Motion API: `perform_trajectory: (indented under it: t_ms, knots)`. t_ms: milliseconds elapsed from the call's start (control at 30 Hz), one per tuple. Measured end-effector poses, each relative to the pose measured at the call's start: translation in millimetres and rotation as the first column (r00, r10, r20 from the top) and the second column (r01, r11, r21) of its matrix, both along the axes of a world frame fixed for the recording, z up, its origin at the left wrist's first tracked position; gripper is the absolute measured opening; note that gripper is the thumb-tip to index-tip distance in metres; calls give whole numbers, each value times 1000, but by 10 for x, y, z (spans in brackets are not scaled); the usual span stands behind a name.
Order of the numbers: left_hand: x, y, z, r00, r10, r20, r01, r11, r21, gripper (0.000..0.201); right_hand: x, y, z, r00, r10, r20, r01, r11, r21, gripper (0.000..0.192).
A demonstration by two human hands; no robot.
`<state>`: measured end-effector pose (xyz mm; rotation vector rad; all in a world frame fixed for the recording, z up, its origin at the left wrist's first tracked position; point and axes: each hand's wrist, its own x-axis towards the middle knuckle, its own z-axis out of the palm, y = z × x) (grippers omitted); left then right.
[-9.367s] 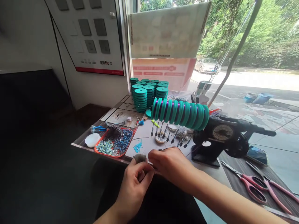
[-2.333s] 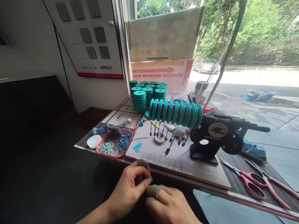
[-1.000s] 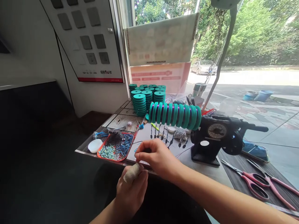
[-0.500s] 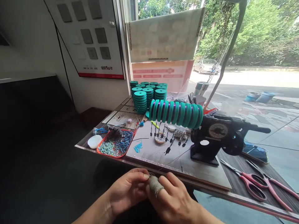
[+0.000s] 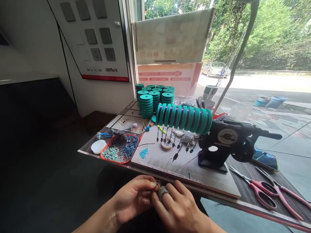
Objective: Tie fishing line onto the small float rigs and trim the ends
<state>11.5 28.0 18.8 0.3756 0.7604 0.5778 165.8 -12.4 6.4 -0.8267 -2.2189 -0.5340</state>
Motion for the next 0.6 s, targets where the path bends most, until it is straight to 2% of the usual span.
perform_trajectory:
  t_ms: [33, 67, 100, 133, 167, 200, 233, 267, 300, 333, 367, 400, 433, 467, 500, 533, 567, 600]
  knots:
    - [-1, -5, -4, 1000, -7, -8, 7, 1000, 12, 14, 0, 5, -5, 998, 24, -50, -27, 998, -53, 40]
    - [-1, -9, -11, 1000, -17, -19, 17, 999, 27, 14, 3, 3, -15, 989, 32, -141, -54, 986, -158, 38]
    - [-1, -9, -19, 999, -29, -33, 30, 998, 47, 13, 5, -4, -32, 963, 9, -270, -96, 946, -310, 34]
    - [2, -8, -26, 998, -45, -50, 49, 996, 71, 12, 3, -17, -58, 908, -57, -414, -167, 859, -484, 31]
    - [5, -4, -33, 995, -64, -70, 71, 992, 104, 10, -4, -34, -95, 826, -159, -540, -276, 722, -635, 29]
    - [9, 0, -34, 992, -81, -96, 94, 985, 144, 8, -17, -56, -143, 739, -268, -618, -400, 562, -723, 32]
    - [12, 4, -30, 988, -92, -125, 115, 975, 189, 6, -36, -81, -199, 671, -352, -653, -509, 423, -750, 39]
    - [12, 7, -20, 984, -95, -150, 128, 965, 227, 6, -59, -110, -260, 627, -399, -670, -584, 329, -742, 45]
    - [8, 6, -4, 978, -74, -193, 129, 948, 290, 8, -82, -142, -319, 597, -418, -685, -633, 279, -722, 49]
    - [0, 0, 12, 964, -28, -263, 133, 911, 390, 10, -102, -176, -371, 592, -414, -691, -641, 278, -716, 51]
    - [-13, -11, 25, 936, 43, -348, 155, 839, 522, 11, -119, -209, -405, 613, -385, -690, -608, 326, -723, 50]
    - [-28, -29, 27, 893, 139, -427, 205, 720, 663, 11, -129, -240, -414, 651, -345, -676, -539, 417, -732, 47]
    - [-44, -52, 12, 841, 251, -479, 279, 558, 782, 12, -134, -263, -391, 704, -288, -650, -450, 527, -721, 43]
    - [-58, -78, -24, 790, 364, -494, 360, 378, 853, 13, -134, -274, -330, 766, -219, -604, -354, 640, -681, 41]
    - [-69, -104, -83, 754, 462, -467, 416, 214, 884, 15, -130, -265, -231, 828, -155, -539, -274, 727, -629, 40]
    - [-75, -128, -161, 741, 528, -415, 433, 97, 896, 17, -125, -234, -97, 876, -103, -472, -229, 772, -593, 40]
    - [-77, -146, -251, 730, 589, -347, 418, 16, 908, 18, -121, -177, 63, 900, -65, -430, -227, 773, -592, 36]
    - [-74, -158, -346, 730, 637, -249, 362, -51, 931, 16, -121, -94, 235, 914, -64, -400, -240, 709, -663, 29]
